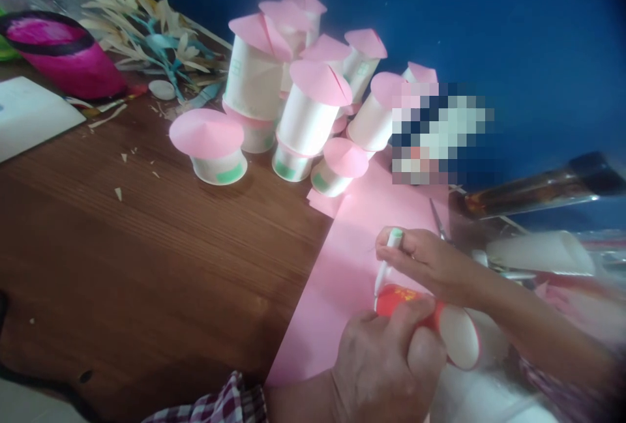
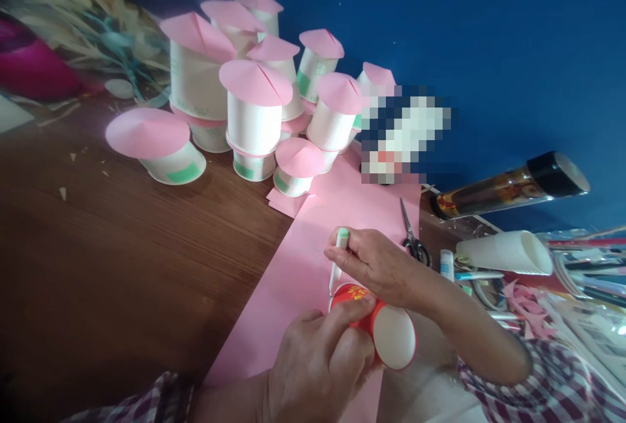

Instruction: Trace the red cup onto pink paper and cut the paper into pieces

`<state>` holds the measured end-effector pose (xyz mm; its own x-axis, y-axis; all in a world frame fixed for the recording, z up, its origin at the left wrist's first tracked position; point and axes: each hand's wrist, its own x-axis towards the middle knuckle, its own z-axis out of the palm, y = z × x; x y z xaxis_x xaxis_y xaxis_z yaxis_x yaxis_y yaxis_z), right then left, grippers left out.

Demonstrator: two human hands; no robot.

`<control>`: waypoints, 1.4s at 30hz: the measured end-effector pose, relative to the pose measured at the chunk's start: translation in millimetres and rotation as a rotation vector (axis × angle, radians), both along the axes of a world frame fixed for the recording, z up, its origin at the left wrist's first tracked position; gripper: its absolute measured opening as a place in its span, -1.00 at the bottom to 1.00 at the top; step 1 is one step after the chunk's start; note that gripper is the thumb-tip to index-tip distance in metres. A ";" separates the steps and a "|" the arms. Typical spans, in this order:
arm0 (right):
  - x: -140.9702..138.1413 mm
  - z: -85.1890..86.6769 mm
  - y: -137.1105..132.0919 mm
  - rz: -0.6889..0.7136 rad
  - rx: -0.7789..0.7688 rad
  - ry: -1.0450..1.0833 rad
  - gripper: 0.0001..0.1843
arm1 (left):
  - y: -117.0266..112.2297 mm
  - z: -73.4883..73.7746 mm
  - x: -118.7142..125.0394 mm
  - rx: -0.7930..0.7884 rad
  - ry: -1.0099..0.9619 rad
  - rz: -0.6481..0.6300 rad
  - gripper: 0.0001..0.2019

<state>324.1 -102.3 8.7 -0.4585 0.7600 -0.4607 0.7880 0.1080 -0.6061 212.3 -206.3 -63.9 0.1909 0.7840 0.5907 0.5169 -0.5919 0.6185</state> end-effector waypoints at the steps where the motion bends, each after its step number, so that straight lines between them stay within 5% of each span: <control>1: 1.0 0.1 -0.1 -0.008 0.007 0.004 -0.66 | 0.2 0.1 -0.4 -0.003 0.005 -0.010 -0.90; 13: 29.6 -5.2 -6.5 -0.170 0.100 0.018 -0.66 | 3.0 10.2 -3.9 0.011 -0.017 0.028 -0.83; 21: 52.0 -10.6 -22.6 -0.332 0.197 0.037 -0.64 | 3.1 12.4 -8.3 -0.040 -0.014 -0.065 -0.85; 34: 83.5 -21.2 -75.4 -0.658 0.353 0.100 -0.61 | -1.1 1.9 -9.1 -0.145 -0.001 -0.176 -0.86; 42: 72.5 -12.5 -121.6 -0.757 0.475 0.086 -0.63 | -1.9 1.1 -9.2 -0.154 0.027 -0.161 -0.83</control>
<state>396.7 -223.9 -3.9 0.2244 0.9745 -0.0078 0.7043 -0.1677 -0.6898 203.1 -208.2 -62.8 0.3347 0.8228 0.4594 0.4408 -0.5676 0.6954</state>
